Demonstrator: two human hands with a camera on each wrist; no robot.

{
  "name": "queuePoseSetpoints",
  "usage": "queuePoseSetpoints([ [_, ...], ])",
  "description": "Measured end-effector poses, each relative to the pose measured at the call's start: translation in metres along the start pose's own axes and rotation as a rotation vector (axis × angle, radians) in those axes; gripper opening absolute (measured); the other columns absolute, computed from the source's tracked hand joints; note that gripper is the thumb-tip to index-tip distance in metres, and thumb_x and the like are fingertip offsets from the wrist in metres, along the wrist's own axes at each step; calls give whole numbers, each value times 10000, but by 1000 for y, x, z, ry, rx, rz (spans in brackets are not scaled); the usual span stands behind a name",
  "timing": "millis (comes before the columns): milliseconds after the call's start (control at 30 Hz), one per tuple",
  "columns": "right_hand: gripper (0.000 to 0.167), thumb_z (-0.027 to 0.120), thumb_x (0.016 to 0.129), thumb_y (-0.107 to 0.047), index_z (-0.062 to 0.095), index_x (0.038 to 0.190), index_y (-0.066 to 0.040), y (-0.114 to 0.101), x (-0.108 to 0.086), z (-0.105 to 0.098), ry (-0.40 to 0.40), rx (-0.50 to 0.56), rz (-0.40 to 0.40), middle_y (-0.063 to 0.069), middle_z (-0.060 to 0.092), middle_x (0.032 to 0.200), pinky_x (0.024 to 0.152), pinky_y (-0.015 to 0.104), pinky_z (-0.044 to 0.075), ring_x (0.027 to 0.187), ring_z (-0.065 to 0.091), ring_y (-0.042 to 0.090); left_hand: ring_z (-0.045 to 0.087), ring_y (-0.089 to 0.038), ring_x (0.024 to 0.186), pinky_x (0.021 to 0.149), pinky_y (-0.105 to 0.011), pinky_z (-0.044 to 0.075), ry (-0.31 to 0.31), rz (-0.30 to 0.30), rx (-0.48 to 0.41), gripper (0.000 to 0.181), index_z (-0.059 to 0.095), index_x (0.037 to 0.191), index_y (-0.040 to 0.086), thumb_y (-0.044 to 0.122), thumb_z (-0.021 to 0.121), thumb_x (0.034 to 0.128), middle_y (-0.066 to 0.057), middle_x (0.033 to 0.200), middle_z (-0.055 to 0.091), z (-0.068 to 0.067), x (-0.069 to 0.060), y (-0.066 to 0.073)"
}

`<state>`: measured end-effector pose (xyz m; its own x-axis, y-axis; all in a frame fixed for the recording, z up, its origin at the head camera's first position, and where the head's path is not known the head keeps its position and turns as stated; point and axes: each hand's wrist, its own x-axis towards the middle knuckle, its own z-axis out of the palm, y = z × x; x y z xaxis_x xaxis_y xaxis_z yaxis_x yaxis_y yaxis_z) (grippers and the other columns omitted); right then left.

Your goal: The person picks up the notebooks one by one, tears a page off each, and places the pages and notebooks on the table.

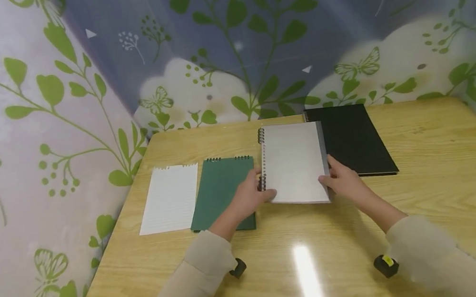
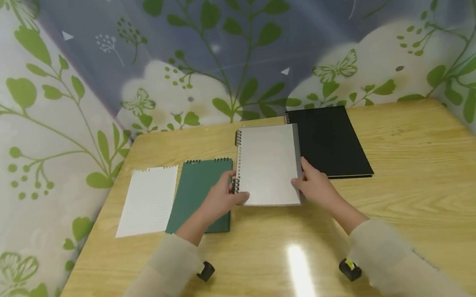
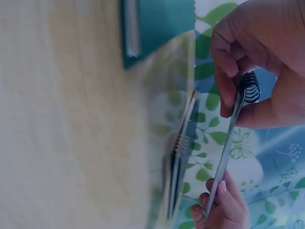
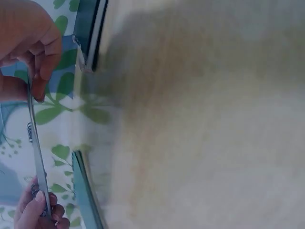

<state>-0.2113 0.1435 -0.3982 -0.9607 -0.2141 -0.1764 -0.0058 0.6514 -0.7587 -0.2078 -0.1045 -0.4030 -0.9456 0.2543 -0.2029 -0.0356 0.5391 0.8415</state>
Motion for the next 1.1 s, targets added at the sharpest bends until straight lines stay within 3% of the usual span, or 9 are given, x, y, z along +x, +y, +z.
queuePoseSetpoints([
  [67,705,469,964,-198,36,1441,87,1,-1,6,-5,-51,-11,277,538,1107,715,333,488,880,535,270,601,-240,978,812,-393,490,-6,-19,84,719,229,1438,58,289,617,877,-172,1173,577,1,-5,-4],
  [200,702,473,958,-171,41,1427,122,5,-2,21,-42,-77,-34,237,581,985,554,295,436,630,531,182,551,-302,1131,899,-437,468,5,-63,284,727,274,1432,49,344,623,867,-172,1283,539,2,-13,-14],
  [333,675,494,942,-146,101,1433,100,10,1,32,-40,-82,-30,189,593,896,493,299,436,509,508,157,632,-228,877,689,-360,520,42,-70,517,743,311,1421,39,405,612,850,-161,1181,615,6,-14,-20],
  [433,651,519,920,-156,186,1423,89,11,3,36,-2,-124,-32,255,566,1050,644,378,496,735,576,242,587,-169,672,504,-306,456,68,-52,661,729,365,1384,17,431,604,833,-144,1031,668,10,-13,-22],
  [567,664,543,898,-222,254,1399,104,10,4,38,30,-219,-17,308,438,1220,840,481,441,1010,481,342,620,-208,732,528,-325,475,70,-34,746,756,341,1398,26,461,595,833,-141,1081,651,14,-13,-24],
  [767,657,570,880,-183,271,1368,139,11,6,36,35,-266,-2,274,537,1097,808,475,451,966,520,340,610,-269,1024,745,-382,522,25,38,907,675,400,1396,126,541,494,872,-117,1240,587,22,-12,-23],
  [933,649,572,874,-144,263,1372,134,12,7,37,44,-237,21,285,561,1123,826,482,462,974,553,350,616,-256,980,692,-380,514,22,41,1014,637,475,1350,204,612,460,861,-78,1158,622,24,-9,-20],
  [1100,652,573,879,-147,257,1380,126,14,9,40,49,-214,39,272,563,1122,830,475,464,984,551,343,609,-237,977,679,-373,511,6,20,1048,620,472,1348,239,620,461,860,-63,1150,617,22,-6,-19],
])
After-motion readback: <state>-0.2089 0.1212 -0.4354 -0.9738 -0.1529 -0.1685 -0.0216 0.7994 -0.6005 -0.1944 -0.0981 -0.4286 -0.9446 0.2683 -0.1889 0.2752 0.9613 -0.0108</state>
